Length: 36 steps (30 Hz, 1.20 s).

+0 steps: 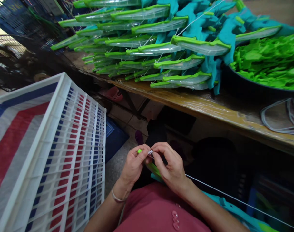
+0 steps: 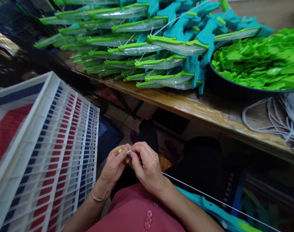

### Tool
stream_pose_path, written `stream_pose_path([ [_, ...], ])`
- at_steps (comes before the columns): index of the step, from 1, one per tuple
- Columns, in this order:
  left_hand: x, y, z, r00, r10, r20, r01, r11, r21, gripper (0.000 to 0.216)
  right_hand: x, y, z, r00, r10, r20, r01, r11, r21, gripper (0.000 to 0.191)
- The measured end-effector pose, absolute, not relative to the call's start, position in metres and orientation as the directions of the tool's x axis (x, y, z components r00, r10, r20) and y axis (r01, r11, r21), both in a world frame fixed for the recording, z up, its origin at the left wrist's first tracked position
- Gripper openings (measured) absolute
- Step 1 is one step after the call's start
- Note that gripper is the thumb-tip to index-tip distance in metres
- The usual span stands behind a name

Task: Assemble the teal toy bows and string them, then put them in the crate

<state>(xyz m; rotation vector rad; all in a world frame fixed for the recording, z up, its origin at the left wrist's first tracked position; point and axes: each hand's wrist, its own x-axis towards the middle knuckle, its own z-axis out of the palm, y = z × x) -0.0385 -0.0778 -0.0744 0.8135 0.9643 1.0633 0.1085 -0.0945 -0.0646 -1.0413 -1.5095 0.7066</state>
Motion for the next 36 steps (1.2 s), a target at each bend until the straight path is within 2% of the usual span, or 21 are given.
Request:
stream_pose_path([
  [6,-0.04,-0.078,-0.077,0.187,0.95,-0.249,-0.349,0.301,0.888,0.024,0.108,-0.09,-0.066,-0.125,0.871,0.475,0.271,0.491,-0.828,0.011],
  [13,-0.038,-0.078,-0.074,0.183,0.957,-0.224,-0.318,0.273,0.908,0.025,0.12,-0.088,-0.062,-0.166,0.894,0.417,0.364,0.449,-0.816,0.015],
  [18,-0.036,-0.08,-0.075,0.17,0.965,-0.199,-0.318,0.245,0.916,0.026,0.135,-0.092,-0.057,-0.142,0.88,0.453,0.493,0.46,-0.739,0.011],
  [24,-0.032,-0.08,-0.072,0.172,0.962,-0.21,-0.318,0.256,0.913,0.028,0.14,-0.097,-0.057,-0.121,0.857,0.502,0.548,0.479,-0.686,0.012],
  [27,-0.031,-0.081,-0.07,0.176,0.963,-0.206,-0.313,0.253,0.915,0.028,0.141,-0.098,-0.056,-0.093,0.864,0.495,0.53,0.464,-0.71,0.01],
  [32,-0.032,-0.083,-0.072,0.189,0.963,-0.191,-0.312,0.243,0.918,0.029,0.144,-0.099,-0.05,-0.035,0.938,0.344,0.405,0.328,-0.854,0.012],
  [36,-0.032,-0.083,-0.073,0.227,0.959,-0.173,-0.3,0.237,0.924,0.029,0.143,-0.099,-0.047,-0.034,0.962,0.269,0.333,0.265,-0.905,0.012],
])
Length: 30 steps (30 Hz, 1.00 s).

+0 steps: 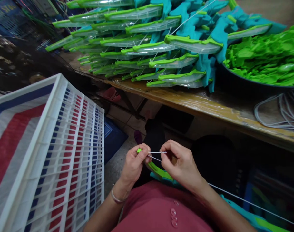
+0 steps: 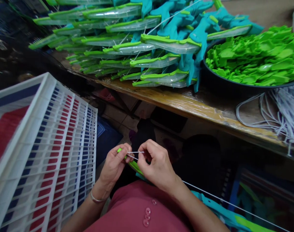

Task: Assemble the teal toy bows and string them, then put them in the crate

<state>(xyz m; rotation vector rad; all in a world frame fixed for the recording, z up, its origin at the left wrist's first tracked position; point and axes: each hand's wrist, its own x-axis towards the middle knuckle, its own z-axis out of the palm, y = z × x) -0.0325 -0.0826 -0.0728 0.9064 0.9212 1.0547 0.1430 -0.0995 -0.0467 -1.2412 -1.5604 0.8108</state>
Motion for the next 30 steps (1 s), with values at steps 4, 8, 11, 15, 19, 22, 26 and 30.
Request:
stream_pose_path([
  [4,-0.032,-0.082,-0.074,0.25,0.955,-0.157,-0.272,0.225,0.935,0.03,0.138,-0.099,-0.046,-0.033,0.978,0.207,0.239,0.208,-0.948,0.011],
  [8,-0.033,-0.083,-0.075,0.264,0.951,-0.16,-0.264,0.231,0.936,0.03,0.132,-0.097,-0.045,0.004,0.984,0.181,0.173,0.177,-0.969,0.007],
  [11,-0.034,-0.083,-0.076,0.27,0.949,-0.163,-0.263,0.235,0.936,0.029,0.132,-0.097,-0.045,0.015,0.982,0.186,0.174,0.18,-0.968,0.008],
  [15,-0.035,-0.085,-0.078,0.256,0.953,-0.163,-0.27,0.232,0.934,0.028,0.141,-0.099,-0.045,0.004,0.986,0.169,0.168,0.166,-0.972,0.01],
  [19,-0.036,-0.085,-0.081,0.253,0.956,-0.152,-0.285,0.223,0.932,0.028,0.151,-0.105,-0.044,-0.006,0.994,0.107,0.128,0.106,-0.986,0.009],
  [22,-0.036,-0.086,-0.082,0.267,0.953,-0.147,-0.281,0.223,0.934,0.028,0.159,-0.109,-0.043,-0.004,1.0,0.014,0.042,0.014,-0.999,0.007],
  [26,-0.034,-0.087,-0.081,0.285,0.948,-0.144,-0.267,0.223,0.938,0.027,0.167,-0.113,-0.042,0.015,0.999,-0.029,0.008,-0.029,-1.0,0.004],
  [30,-0.029,-0.088,-0.077,0.304,0.942,-0.14,-0.263,0.224,0.938,0.028,0.171,-0.118,-0.041,0.042,0.999,0.013,0.033,0.012,-0.999,0.005],
])
